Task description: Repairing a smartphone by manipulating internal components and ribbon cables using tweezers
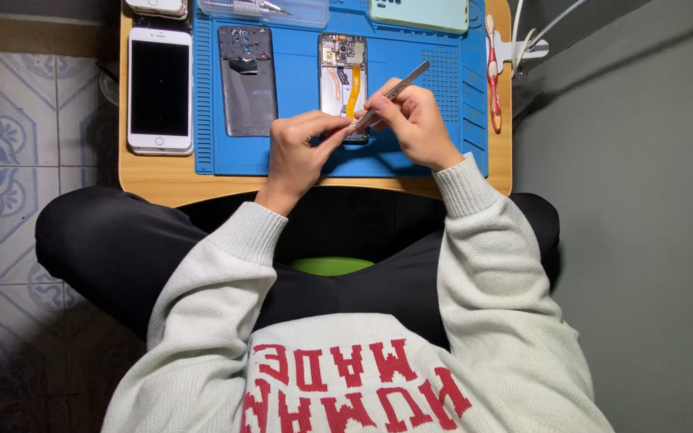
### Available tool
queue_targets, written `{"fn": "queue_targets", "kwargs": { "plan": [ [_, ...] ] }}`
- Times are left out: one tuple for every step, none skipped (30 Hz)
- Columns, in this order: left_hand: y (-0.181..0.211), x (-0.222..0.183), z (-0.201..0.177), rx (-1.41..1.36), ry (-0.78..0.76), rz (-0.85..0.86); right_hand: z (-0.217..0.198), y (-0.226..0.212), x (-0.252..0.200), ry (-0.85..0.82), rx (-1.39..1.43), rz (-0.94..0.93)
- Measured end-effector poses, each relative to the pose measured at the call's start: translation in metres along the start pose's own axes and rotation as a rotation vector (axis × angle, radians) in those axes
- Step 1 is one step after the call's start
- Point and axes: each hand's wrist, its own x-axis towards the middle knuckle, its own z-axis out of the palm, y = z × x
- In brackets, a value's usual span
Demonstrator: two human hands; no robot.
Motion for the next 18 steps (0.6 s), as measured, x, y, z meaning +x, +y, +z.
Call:
{"fn": "queue_targets", "kwargs": {
  "plan": [
    [0.000, 0.000, 0.000, 0.000, 0.000, 0.002, 0.002, -0.003, 0.000, 0.001, -0.001, -0.002],
    [-0.001, 0.000, -0.001, 0.001, -0.002, 0.004, 0.004, -0.006, 0.000, 0.004, -0.003, 0.002],
    [-0.001, -0.001, -0.001, 0.001, -0.003, 0.004, 0.006, -0.009, -0.001, 0.007, -0.005, 0.008],
    [-0.002, -0.002, 0.000, 0.001, -0.003, 0.004, 0.004, -0.009, -0.001, 0.007, -0.005, 0.009],
    [-0.003, -0.004, 0.001, 0.066, -0.005, 0.033, 0.003, -0.010, -0.002, -0.016, -0.025, 0.019],
    [-0.004, -0.006, 0.001, 0.132, -0.008, 0.063, 0.002, -0.010, -0.002, -0.039, -0.045, 0.029],
    [-0.004, -0.006, 0.001, 0.129, -0.008, 0.063, 0.002, -0.008, -0.002, -0.038, -0.047, 0.030],
    [-0.004, -0.006, 0.000, 0.125, -0.007, 0.072, 0.002, -0.007, -0.002, -0.039, -0.066, 0.016],
    [-0.003, -0.006, 0.000, 0.119, -0.005, 0.082, 0.000, -0.005, -0.002, -0.040, -0.088, 0.000],
    [-0.002, -0.004, 0.001, 0.116, -0.005, 0.085, -0.003, -0.005, -0.003, -0.038, -0.092, 0.000],
    [0.000, -0.004, -0.001, 0.109, -0.023, 0.085, -0.003, -0.004, -0.003, -0.046, -0.088, 0.013],
    [0.001, -0.003, -0.002, 0.103, -0.042, 0.085, -0.003, -0.002, -0.003, -0.054, -0.085, 0.026],
    [0.000, -0.004, -0.001, 0.104, -0.041, 0.082, -0.004, -0.001, -0.005, -0.056, -0.083, 0.028],
    [-0.001, -0.005, 0.000, 0.101, -0.054, 0.078, -0.006, 0.000, -0.006, -0.056, -0.084, 0.039],
    [-0.002, -0.004, -0.001, 0.102, -0.070, 0.079, -0.006, 0.001, -0.005, -0.053, -0.083, 0.044],
    [-0.002, -0.003, -0.003, 0.105, -0.072, 0.081, -0.004, 0.003, -0.004, -0.052, -0.080, 0.041],
    [-0.002, -0.002, -0.002, 0.033, -0.057, 0.039, -0.005, 0.003, -0.004, -0.033, -0.058, 0.035],
    [-0.002, 0.000, -0.002, -0.039, -0.042, -0.002, -0.005, 0.004, -0.003, -0.014, -0.036, 0.028]
  ]
}}
